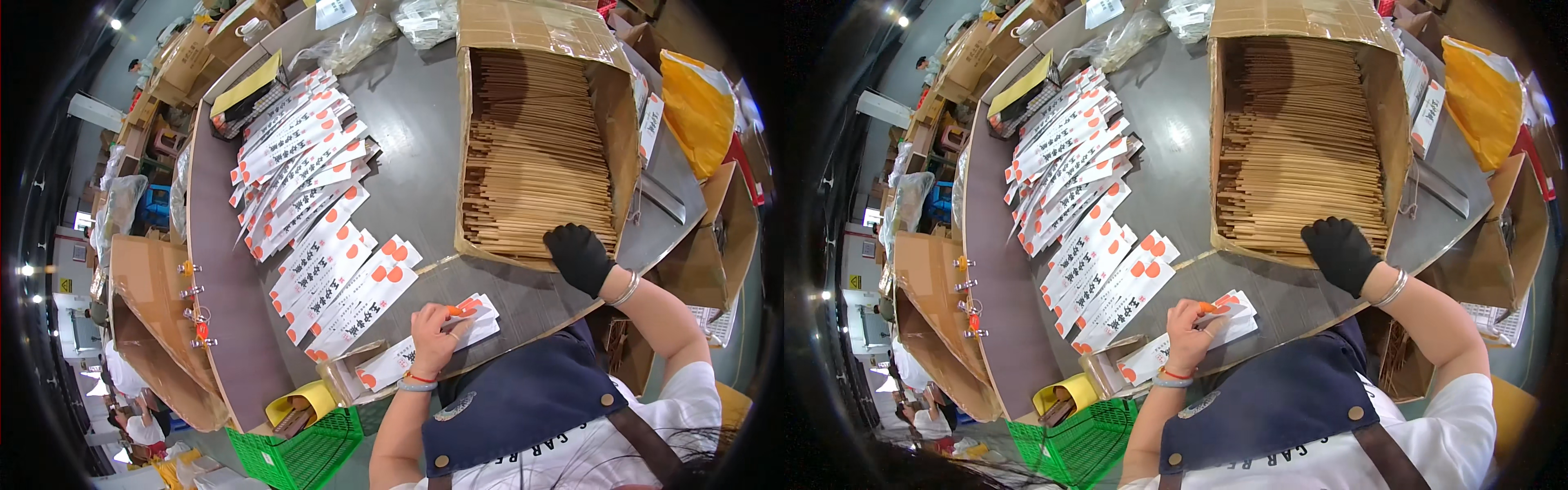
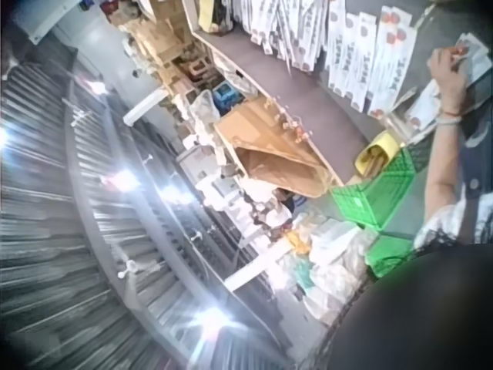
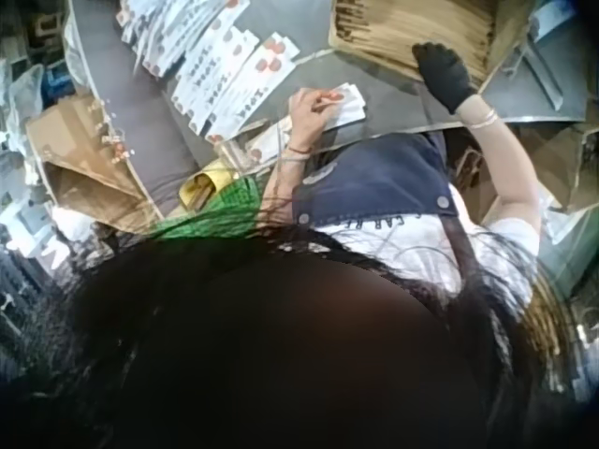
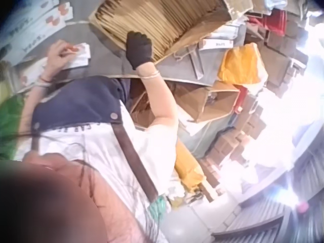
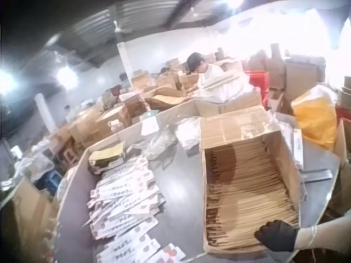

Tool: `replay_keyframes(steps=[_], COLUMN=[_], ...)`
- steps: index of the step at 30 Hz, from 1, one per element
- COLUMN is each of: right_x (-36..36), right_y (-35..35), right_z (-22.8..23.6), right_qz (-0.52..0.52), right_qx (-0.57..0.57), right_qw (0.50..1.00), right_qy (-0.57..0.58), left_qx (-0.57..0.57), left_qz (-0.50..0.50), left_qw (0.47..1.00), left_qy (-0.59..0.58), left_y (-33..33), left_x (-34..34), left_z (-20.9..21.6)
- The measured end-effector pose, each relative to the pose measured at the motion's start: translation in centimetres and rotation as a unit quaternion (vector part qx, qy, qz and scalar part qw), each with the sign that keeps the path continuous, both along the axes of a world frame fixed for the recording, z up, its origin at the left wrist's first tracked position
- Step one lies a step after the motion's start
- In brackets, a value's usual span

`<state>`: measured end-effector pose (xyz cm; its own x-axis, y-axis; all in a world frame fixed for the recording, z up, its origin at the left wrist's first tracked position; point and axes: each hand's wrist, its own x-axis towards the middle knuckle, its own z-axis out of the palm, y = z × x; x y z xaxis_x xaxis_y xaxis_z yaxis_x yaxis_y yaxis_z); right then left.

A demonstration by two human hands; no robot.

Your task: Packaging wooden sticks into paper sleeves.

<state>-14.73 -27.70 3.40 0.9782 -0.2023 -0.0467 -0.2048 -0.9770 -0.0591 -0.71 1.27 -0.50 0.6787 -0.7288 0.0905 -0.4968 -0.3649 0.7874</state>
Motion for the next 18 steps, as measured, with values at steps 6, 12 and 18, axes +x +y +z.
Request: replay_keyframes(steps=[6,12,18], right_x=[0.3,0.1,0.3], right_y=[0.5,0.6,0.4], right_z=[-0.4,0.4,0.2], right_qz=[0.019,-0.008,0.036], right_qx=[-0.024,-0.002,-0.026], right_qw=[0.999,1.0,0.999], right_qy=[-0.042,-0.03,-0.004], left_qx=[-0.013,-0.011,-0.01], left_qz=[-0.011,-0.006,-0.004], left_qw=[1.0,1.0,1.0], left_qy=[-0.021,0.016,0.017], left_y=[0.0,0.0,0.1], left_x=[0.1,0.2,0.1], left_z=[0.0,0.1,0.1])
